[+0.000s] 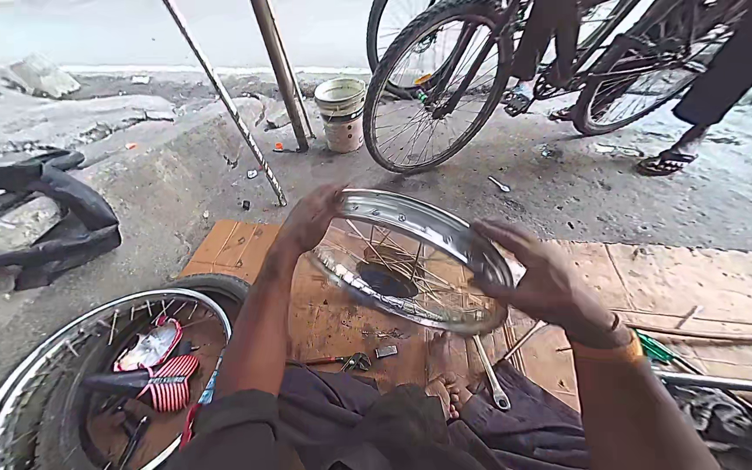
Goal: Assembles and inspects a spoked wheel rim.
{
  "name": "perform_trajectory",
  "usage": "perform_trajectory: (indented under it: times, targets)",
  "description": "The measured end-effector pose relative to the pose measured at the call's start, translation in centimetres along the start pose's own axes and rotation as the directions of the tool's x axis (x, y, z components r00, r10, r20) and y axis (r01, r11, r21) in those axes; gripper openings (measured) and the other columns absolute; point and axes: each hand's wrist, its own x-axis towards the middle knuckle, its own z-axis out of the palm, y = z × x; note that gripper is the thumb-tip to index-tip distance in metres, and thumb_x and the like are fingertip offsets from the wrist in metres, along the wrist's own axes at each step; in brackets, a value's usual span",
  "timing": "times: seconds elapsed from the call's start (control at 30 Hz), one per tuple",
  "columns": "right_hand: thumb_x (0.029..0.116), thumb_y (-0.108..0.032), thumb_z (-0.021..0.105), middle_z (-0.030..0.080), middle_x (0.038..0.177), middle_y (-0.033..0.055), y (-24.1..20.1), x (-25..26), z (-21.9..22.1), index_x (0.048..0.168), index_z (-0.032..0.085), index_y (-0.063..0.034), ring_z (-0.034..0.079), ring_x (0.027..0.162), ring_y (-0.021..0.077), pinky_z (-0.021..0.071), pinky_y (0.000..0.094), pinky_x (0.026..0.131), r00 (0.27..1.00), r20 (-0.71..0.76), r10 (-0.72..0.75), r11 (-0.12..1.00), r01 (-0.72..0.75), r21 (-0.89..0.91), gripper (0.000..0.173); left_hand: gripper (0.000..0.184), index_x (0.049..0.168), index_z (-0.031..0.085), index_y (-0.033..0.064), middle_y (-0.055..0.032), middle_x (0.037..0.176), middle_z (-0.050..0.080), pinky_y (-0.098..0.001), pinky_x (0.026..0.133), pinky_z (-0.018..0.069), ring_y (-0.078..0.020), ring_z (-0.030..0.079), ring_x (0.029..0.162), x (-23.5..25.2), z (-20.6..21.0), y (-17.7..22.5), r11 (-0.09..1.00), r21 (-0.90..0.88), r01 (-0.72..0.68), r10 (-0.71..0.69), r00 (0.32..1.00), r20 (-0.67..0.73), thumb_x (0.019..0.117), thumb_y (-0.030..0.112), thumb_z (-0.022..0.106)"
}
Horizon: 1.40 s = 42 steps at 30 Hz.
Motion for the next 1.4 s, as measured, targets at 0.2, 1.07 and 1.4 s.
perform_trajectory:
  times: [0.2, 1.07, 1.4]
  targets:
    - [0.103, -0.021, 0.058, 0.063, 0.136, 0.0172, 3.6, -2.1, 2.9, 0.141, 0.054, -0.0047, 0.065, 0.122, 0.0264, 0.0549, 0.0485, 0.102, 0.822, -0.404, 0.401, 0.914, -0.386, 0.122, 0.042, 0.1, 0.167, 0.013, 0.0268, -0.0136, 0.157, 0.043, -0.0623, 0.101, 0.05, -0.0341, 0.056, 0.132, -6.6, 0.9, 6.4, 0.973, 0.191, 0.133, -0.157, 0.981, 0.117, 0.0899, 0.058, 0.069]
    - [0.0985, -0.062, 0.052, 0.048, 0.157, 0.0089, -3.4, -15.9, 18.0, 0.156, 0.042, -0.0113, 0.041, 0.148, 0.0236, 0.0258, 0.0546, 0.127, 0.936, -0.326, 0.134, 0.921, 0.003, 0.389, 0.078, 0.054, 0.129, 0.064, -0.0013, -0.0196, 0.132, 0.067, -0.0427, 0.114, 0.0435, -0.0253, 0.059, 0.131, -21.6, 23.2, 10.2, 0.958, -0.227, -0.175, 0.168, 0.985, -0.05, 0.1016, 0.043, 0.055]
    - [0.1034, -0.047, 0.052, 0.058, 0.145, 0.0027, -3.3, -14.3, 17.7, 0.129, 0.068, -0.0209, 0.05, 0.138, 0.0131, 0.0408, 0.0415, 0.119, 0.945, -0.299, 0.131, 0.887, 0.023, 0.462, 0.04, 0.054, 0.135, 0.061, -0.0012, -0.0192, 0.141, 0.062, -0.0403, 0.114, 0.0459, -0.0275, 0.055, 0.138, -21.3, 24.0, 10.2, 0.949, -0.226, -0.22, 0.208, 0.975, -0.076, 0.0998, 0.04, 0.063]
